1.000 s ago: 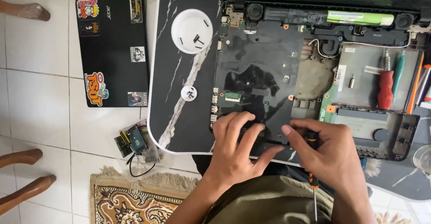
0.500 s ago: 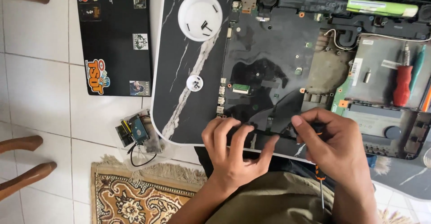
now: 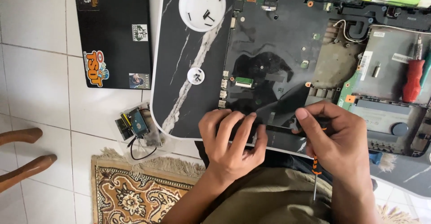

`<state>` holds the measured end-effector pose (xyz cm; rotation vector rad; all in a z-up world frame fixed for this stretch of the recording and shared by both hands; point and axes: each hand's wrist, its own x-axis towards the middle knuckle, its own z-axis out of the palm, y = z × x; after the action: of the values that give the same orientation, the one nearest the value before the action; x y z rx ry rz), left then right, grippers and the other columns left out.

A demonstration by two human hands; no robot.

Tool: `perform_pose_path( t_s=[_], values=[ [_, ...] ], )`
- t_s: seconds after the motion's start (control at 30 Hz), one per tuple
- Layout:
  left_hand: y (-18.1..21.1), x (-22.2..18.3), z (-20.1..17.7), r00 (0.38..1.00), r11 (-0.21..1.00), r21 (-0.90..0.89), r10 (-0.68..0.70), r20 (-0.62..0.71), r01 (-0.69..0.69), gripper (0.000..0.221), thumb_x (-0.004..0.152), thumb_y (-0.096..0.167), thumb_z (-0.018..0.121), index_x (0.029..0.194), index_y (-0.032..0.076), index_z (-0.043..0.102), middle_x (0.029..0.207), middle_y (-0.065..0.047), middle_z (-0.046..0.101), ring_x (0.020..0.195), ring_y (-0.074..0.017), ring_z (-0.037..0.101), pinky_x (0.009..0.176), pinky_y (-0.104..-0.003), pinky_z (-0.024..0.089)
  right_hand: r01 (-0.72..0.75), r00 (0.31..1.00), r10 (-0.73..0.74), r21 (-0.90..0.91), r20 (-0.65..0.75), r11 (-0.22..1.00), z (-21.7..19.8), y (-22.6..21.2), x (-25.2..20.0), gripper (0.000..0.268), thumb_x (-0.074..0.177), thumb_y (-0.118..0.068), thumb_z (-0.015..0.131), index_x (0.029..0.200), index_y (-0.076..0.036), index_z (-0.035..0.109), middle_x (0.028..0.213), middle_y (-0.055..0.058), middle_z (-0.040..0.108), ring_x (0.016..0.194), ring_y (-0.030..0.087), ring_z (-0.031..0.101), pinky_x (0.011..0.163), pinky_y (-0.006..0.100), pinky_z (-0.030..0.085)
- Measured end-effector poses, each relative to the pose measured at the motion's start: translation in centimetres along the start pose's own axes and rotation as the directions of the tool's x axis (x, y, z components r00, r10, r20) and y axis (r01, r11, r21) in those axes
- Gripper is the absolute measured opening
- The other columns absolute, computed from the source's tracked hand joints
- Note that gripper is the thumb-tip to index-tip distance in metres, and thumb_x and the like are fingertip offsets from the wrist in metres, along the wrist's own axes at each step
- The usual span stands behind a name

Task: Reconnecting internal ribbon cables and aligning the motherboard during laptop reassembly.

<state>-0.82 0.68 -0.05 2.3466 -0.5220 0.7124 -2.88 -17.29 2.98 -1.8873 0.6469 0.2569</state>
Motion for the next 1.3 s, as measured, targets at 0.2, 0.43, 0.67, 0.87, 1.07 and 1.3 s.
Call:
perform_pose_path(
  t_s=[0.2,0.43,0.67,0.87,1.07,1.3],
  values=[
    [0.0,0.5,-0.2,0.996,1.0,-0.01,-0.015,0.083,0.016,0.005,0.086,0.009,0.072,0.091,0.007,0.072,0.096,-0.006,0.066,0.093,-0.0302,0.061,0.086,-0.049,0.052,-0.004,1.0,0.004,0.027,0.0,1.0,0.1,0.0,-0.1,0.025,0.1,-0.018,0.068,0.08,-0.003,0.069,0.044,0.006,0.055,0.034,0.008,0.045,0.037,0.022,0.034],
    [-0.9,0.8,-0.6,0.974,0.994,-0.037,0.106,0.201,-0.1,0.006,0.096,0.0,0.066,0.093,0.0,0.071,0.095,-0.011,0.069,0.097,-0.0321,0.069,0.093,-0.053,0.055,-0.012,1.0,0.012,-0.043,0.009,0.999,-0.4,-0.3,-0.1,0.025,0.098,-0.018,0.07,0.08,-0.001,0.07,0.052,0.007,0.061,0.033,0.013,0.055,0.035,0.024,0.037],
    [-2.4,0.3,-0.3,0.93,0.948,-0.022,0.315,0.187,-0.317,0.013,0.099,-0.002,0.066,0.09,0.0,0.074,0.095,-0.012,0.07,0.094,-0.0308,0.074,0.09,-0.048,0.064,0.069,0.995,-0.081,-0.182,-0.06,0.981,-0.3,-0.7,-0.7,0.027,0.102,-0.024,0.064,0.084,-0.005,0.069,0.043,0.005,0.057,0.035,0.011,0.055,0.039,0.023,0.033],
    [-2.8,0.1,-0.2,0.913,0.93,-0.014,0.362,0.188,-0.366,0.012,0.098,-0.004,0.067,0.091,-0.001,0.076,0.098,-0.012,0.069,0.093,-0.0305,0.075,0.092,-0.047,0.064,0.169,0.981,-0.164,0.043,-0.1,0.985,0.1,0.3,-0.9,0.025,0.108,-0.022,0.051,0.106,0.002,0.059,0.063,0.012,0.059,0.036,0.016,0.056,0.039,0.023,0.039],
    [-3.0,0.0,-0.1,0.906,0.923,-0.002,0.377,0.191,-0.384,0.014,0.099,-0.004,0.064,0.092,-0.002,0.077,0.1,-0.013,0.069,0.09,-0.0295,0.074,0.092,-0.045,0.064,0.242,0.96,-0.257,-0.131,-0.11,0.961,0.4,0.3,-0.9,0.01,0.093,-0.01,0.072,0.094,-0.004,0.065,0.069,0.004,0.066,0.053,0.008,0.053,0.05,0.022,0.038],
    [-2.8,0.2,-0.1,0.914,0.928,0.015,0.363,0.183,-0.372,0.011,0.098,-0.005,0.067,0.091,-0.001,0.075,0.098,-0.013,0.067,0.084,-0.0258,0.07,0.089,-0.043,0.065,0.557,0.828,-0.553,-0.244,0.093,0.794,0.3,-0.3,-0.1,0.013,0.092,-0.005,0.071,0.102,-0.003,0.079,0.092,0.011,0.079,0.075,0.018,0.074,0.067,0.029,0.056]
  ],
)
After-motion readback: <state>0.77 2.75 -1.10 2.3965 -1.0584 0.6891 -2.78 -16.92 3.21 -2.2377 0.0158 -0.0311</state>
